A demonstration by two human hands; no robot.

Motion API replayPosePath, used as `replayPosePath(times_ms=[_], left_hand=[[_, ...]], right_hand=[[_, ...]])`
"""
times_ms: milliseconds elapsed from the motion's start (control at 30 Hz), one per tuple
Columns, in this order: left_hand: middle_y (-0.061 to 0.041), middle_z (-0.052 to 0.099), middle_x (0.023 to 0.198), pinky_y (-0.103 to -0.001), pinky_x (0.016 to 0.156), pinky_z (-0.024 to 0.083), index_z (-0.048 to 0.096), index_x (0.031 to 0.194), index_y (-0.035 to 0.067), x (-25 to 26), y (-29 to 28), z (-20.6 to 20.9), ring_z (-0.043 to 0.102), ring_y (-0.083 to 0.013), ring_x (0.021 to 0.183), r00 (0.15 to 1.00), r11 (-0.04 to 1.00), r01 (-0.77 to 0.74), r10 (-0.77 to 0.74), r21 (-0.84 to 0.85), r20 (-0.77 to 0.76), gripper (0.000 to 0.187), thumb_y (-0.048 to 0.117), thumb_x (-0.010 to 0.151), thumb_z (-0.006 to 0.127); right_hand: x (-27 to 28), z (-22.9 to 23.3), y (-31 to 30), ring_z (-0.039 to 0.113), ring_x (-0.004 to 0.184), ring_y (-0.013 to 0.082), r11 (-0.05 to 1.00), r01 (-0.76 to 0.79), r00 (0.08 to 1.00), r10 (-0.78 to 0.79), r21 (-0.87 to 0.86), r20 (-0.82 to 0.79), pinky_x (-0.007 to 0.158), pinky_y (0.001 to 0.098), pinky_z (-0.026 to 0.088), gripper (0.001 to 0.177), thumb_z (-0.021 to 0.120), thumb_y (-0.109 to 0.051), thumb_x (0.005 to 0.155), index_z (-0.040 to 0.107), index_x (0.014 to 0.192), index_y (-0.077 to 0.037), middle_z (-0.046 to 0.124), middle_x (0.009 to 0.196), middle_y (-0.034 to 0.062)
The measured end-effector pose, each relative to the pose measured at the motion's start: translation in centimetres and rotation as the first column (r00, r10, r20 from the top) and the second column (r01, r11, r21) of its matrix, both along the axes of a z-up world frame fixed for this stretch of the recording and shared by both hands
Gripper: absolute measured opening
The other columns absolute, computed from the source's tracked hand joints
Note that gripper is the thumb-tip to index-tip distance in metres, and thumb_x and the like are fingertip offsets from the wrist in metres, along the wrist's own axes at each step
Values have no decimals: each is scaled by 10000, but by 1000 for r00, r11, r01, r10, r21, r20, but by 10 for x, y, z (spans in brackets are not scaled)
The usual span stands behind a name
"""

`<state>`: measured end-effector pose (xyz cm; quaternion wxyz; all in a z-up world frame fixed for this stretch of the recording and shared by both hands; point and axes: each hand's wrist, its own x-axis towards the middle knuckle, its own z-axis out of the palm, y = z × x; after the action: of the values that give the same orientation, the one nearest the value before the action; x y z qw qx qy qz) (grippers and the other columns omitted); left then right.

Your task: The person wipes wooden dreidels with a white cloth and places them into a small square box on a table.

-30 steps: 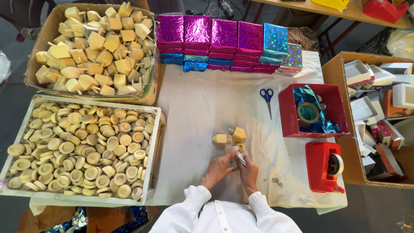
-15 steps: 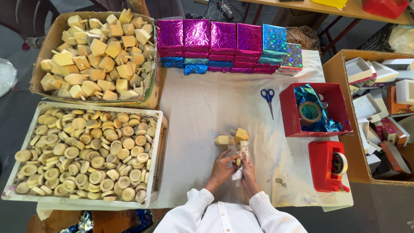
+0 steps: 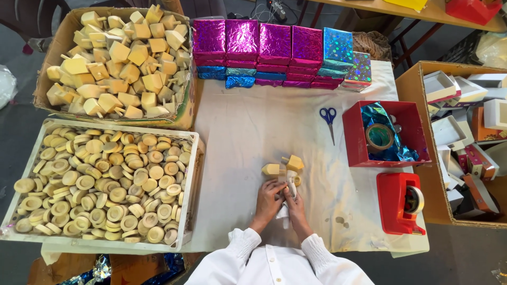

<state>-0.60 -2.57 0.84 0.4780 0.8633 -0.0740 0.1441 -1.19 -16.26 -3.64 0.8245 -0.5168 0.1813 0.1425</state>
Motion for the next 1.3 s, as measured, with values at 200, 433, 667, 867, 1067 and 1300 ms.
replayPosePath(times_ms=[200, 433, 667, 867, 1067, 1300], left_hand=[[-44, 706, 1074, -429, 846, 531, 755, 1190, 167, -6, 0, 53, 688, -287, 941, 987, 999, 26, -23, 20, -162, 441, 152, 757, 844], [-41, 722, 1073, -411, 742, 555, 730, 1196, 174, -6, 11, 58, 708, -297, 928, 969, 997, 66, -55, 38, -240, 444, 205, 773, 860], [-44, 708, 1220, -442, 1052, 468, 707, 1217, 135, -7, 4, 74, 716, -282, 1001, 983, 977, 108, -132, -184, -124, 410, 63, 821, 783], [-62, 749, 1164, -519, 1221, 289, 741, 1199, 119, -5, 0, 66, 720, -283, 1084, 989, 979, 149, -151, -136, -4, 428, 74, 779, 813], [-93, 751, 1171, -413, 1041, 454, 756, 1157, 122, 2, 3, 41, 682, -275, 1139, 994, 960, 38, -65, -276, -90, 437, 215, 745, 872], [-106, 749, 1151, -443, 1008, 406, 772, 1052, 81, 0, 0, 27, 670, -267, 1146, 999, 998, 35, -35, 43, -9, 369, 214, 721, 866]], right_hand=[[-1, 7, -9, 610, 804, 37, 875, 131, 960, 5, -466, 279, 677, 215, 496, 372, 667, -318, 1000, 725, 1205, -13, 737, 927, -17], [2, 43, -10, 604, 632, 104, 720, 99, 993, -22, -687, 119, 566, 291, 476, 344, 821, -291, 890, 778, 963, 42, 704, 719, 61], [11, 21, -13, 644, 748, 85, 994, 87, 987, -77, 65, -142, 644, 276, 547, 466, 489, -465, 1035, 615, 1310, -111, 682, 914, -4], [8, -23, -32, 683, 745, 142, 984, 40, 998, -30, 172, -62, 598, 302, 565, 376, 518, -403, 1073, 629, 1249, -90, 714, 906, 49], [3, -65, -43, 676, 723, 175, 955, 144, 965, -78, 259, -251, 617, 342, 575, 396, 522, -438, 1066, 650, 1215, -95, 740, 915, 51], [1, 18, -10, 700, 926, 193, 966, 107, 976, -57, 236, -209, 781, 352, 583, 451, 476, -449, 1049, 602, 1321, -113, 700, 1121, 78]])
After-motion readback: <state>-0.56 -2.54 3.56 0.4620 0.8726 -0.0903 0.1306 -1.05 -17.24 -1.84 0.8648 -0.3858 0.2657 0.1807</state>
